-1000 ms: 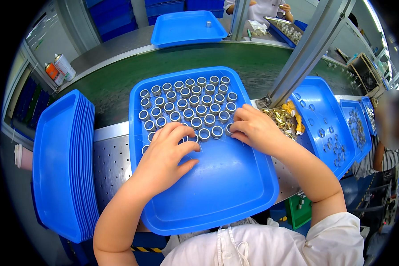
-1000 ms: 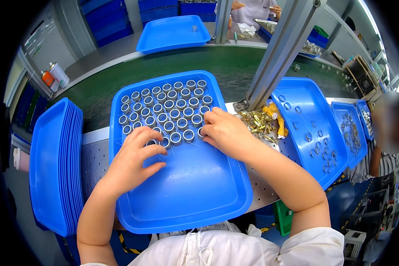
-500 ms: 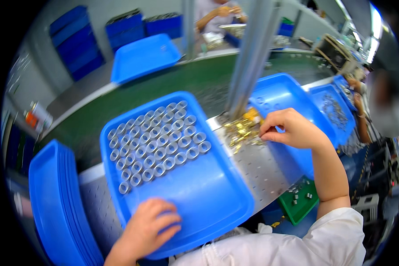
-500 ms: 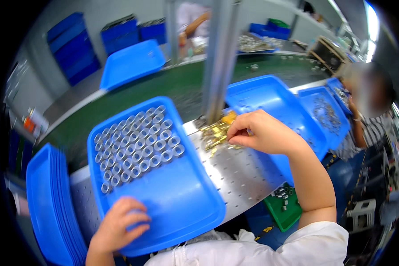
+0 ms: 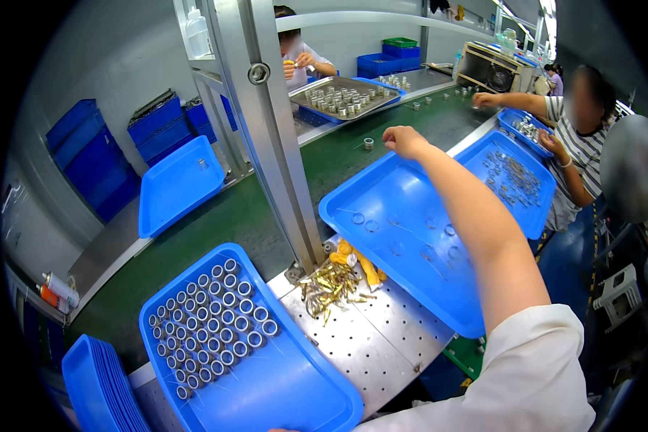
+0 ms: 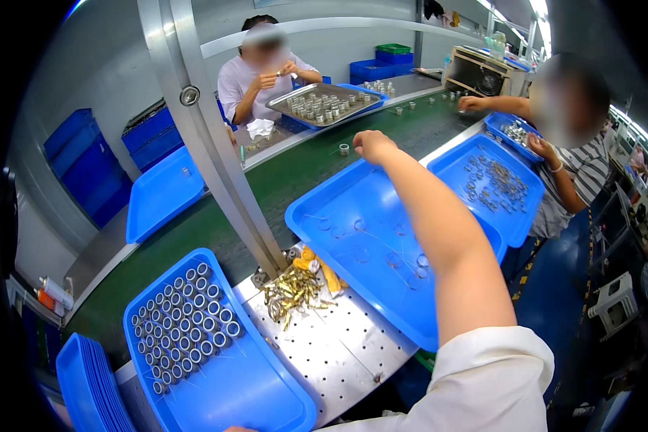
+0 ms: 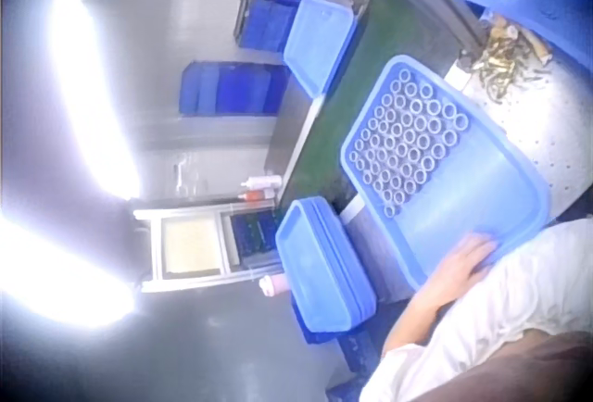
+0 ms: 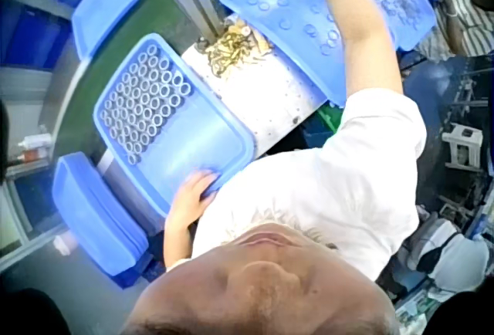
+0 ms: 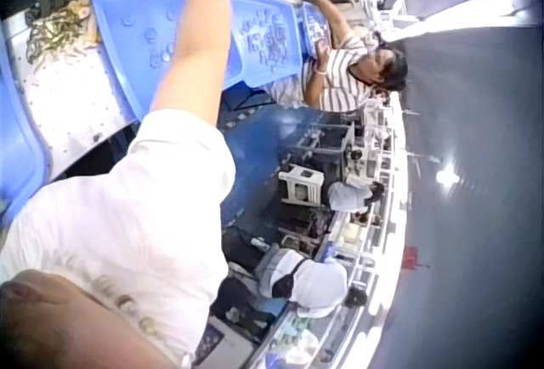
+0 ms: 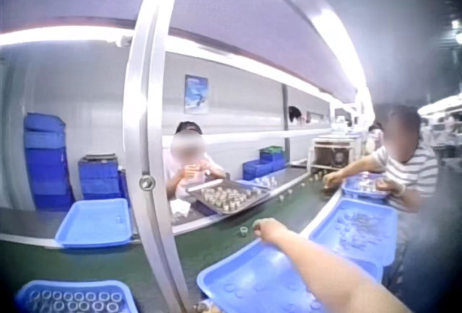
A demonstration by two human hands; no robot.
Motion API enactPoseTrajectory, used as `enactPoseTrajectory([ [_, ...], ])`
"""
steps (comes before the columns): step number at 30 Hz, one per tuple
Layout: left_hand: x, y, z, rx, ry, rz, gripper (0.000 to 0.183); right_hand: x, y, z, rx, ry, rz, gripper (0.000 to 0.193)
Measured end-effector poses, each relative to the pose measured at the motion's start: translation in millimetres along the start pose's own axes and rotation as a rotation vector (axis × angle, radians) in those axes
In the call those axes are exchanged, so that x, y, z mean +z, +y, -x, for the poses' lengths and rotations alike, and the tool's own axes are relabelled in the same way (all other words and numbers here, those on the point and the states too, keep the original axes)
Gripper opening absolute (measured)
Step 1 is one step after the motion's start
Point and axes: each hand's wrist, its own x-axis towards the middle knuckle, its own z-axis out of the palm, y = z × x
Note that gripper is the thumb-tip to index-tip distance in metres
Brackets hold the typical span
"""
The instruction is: The person picks up small cylindrical metal components from a blue tray and inserts a thin wire into them. They manipulate the wire and component by hand, then place the assembled unit into a separate blue tray. The process is repeated for multiple units.
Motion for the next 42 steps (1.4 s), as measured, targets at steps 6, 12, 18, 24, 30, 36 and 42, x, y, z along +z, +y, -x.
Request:
enactPoseTrajectory([
  [6, 4.8, -5.8, 0.7, -0.049, 0.081, 0.152, 0.035, 50.2, -4.1, -56.1, 0.108, -0.021, 0.185, 0.023],
  [12, 3.8, -5.0, -5.0, -0.101, 0.098, 0.248, 0.035, 61.2, -2.3, -81.1, 0.146, -0.082, 0.304, 0.017],
  [18, 6.7, -6.8, -5.7, -0.115, 0.101, 0.251, 0.038, 40.2, 59.6, -92.3, 0.358, 0.183, 0.059, 0.017],
  [24, 4.5, -6.0, -10.5, -0.114, 0.109, 0.245, 0.036, 61.1, 73.7, -87.7, 0.278, 0.154, 0.243, 0.033],
  [30, 9.5, -10.0, -0.2, -0.110, 0.117, 0.271, 0.035, 76.0, 63.9, -96.5, 0.255, 0.204, 0.229, 0.035],
  [36, 4.1, -11.9, -7.5, -0.091, 0.142, 0.294, 0.032, 20.3, 77.9, -84.9, -0.171, 0.492, 0.027, 0.016],
  [42, 11.3, -9.5, 2.6, -0.068, 0.156, 0.240, 0.033, -61.5, -39.2, 21.7, -0.261, 0.042, -0.376, 0.028],
])
